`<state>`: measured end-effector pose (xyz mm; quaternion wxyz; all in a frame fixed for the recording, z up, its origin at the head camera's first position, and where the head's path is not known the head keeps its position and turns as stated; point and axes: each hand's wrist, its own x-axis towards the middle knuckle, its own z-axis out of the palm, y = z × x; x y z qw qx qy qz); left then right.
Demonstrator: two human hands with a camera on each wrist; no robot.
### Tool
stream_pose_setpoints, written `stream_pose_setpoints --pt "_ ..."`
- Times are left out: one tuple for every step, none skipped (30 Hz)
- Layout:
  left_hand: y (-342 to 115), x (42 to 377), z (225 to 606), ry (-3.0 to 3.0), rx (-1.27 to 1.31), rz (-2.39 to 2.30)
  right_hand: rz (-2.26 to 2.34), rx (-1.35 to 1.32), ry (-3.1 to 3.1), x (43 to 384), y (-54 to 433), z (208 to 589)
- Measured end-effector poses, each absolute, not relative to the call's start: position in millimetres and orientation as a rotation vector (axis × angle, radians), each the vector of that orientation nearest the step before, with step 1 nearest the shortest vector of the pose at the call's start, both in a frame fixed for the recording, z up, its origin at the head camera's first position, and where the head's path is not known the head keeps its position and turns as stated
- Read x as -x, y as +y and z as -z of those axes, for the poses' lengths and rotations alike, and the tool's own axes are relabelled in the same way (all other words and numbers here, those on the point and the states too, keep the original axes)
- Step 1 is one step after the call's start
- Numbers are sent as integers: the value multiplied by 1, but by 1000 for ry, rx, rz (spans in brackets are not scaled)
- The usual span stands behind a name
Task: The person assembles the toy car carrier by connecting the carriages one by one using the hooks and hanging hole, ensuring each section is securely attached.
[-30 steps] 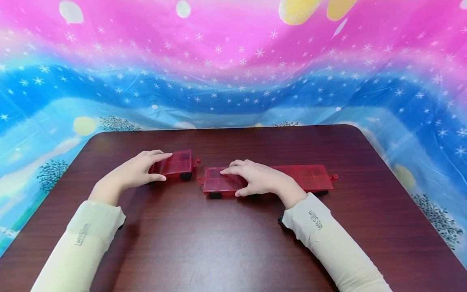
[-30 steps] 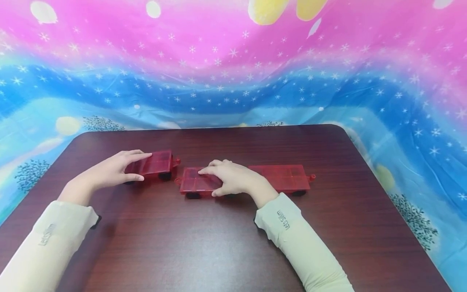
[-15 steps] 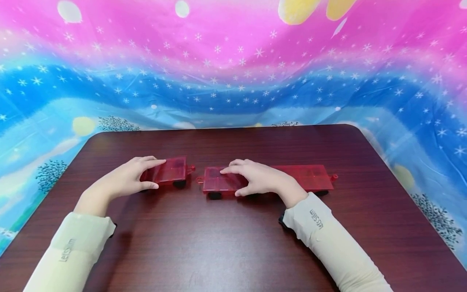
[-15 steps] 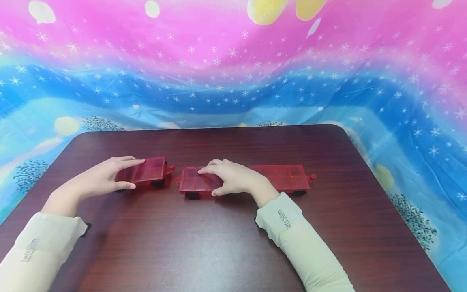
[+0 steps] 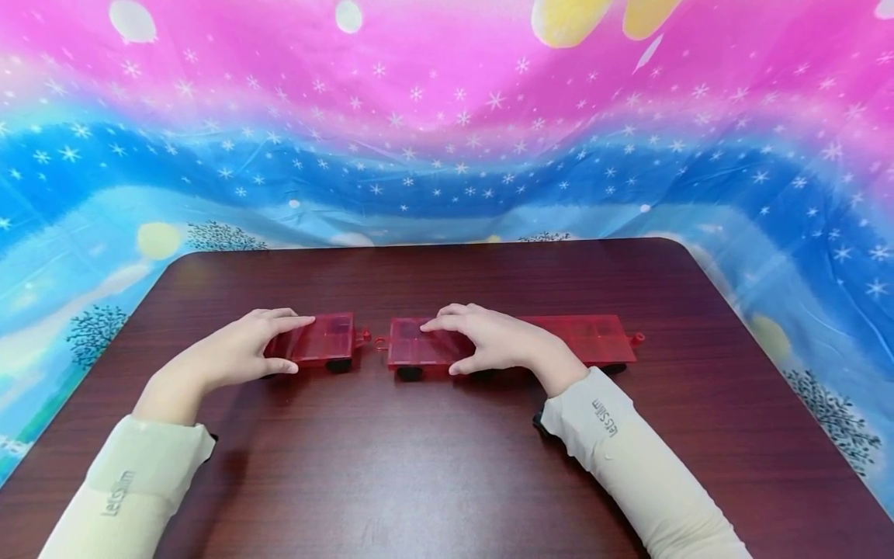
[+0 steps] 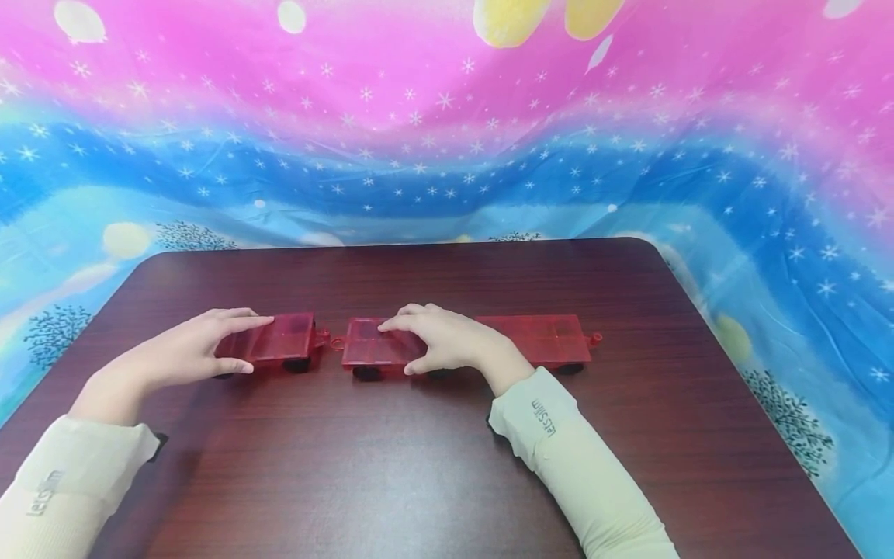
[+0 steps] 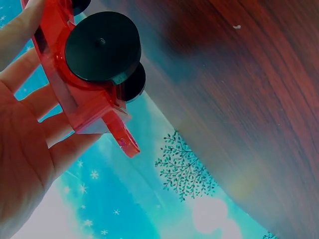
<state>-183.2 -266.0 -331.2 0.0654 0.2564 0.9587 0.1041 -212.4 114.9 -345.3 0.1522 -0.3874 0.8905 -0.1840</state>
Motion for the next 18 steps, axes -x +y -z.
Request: stream_pose_setpoints --pt "-266 182 331 2890 -772 -312 531 1111 2554 212 115 345" --pt "-265 182 331 2888 -773 -310 533 1111 2552 212 115 345" --pt "-264 181 330 2886 -774 -310 537 1110 2551 212 115 345" --pt "-264 180 330 2884 -776 -310 542 1110 2551 212 115 345" --pt "-263 180 330 2882 -776 -312 545 1111 2550 212 116 345" --pt "-263 179 329 2878 -774 -312 548 1113 2549 212 116 344" --pt "-262 179 329 2876 -773 -310 549 1117 2550 212 116 344" --pt "-261 179 329 2875 -773 -309 550 1119 2551 212 116 344" --pt "-261 179 329 2873 -770 -310 550 1119 2553 212 116 344" --pt "-260 178 330 2872 -770 -309 546 1118 2555 213 116 345" --pt "-260 178 330 2871 -770 -310 542 1118 2557 213 116 345" --pt "-259 178 330 2871 -771 -311 541 1117 2558 213 116 345" --pt "-259 177 330 2872 -774 -311 539 1116 2560 214 116 346" --pt "-258 177 330 2871 -774 -313 536 1114 2560 214 116 346" --pt "-258 176 330 2871 -774 -314 535 1113 2560 214 116 346" --pt "-257 176 330 2870 -775 -315 536 1113 2559 214 116 347" --pt "-256 175 330 2869 -775 -317 535 1112 2558 214 116 347" --pt "-256 175 330 2868 -774 -320 536 1111 2557 214 116 347"
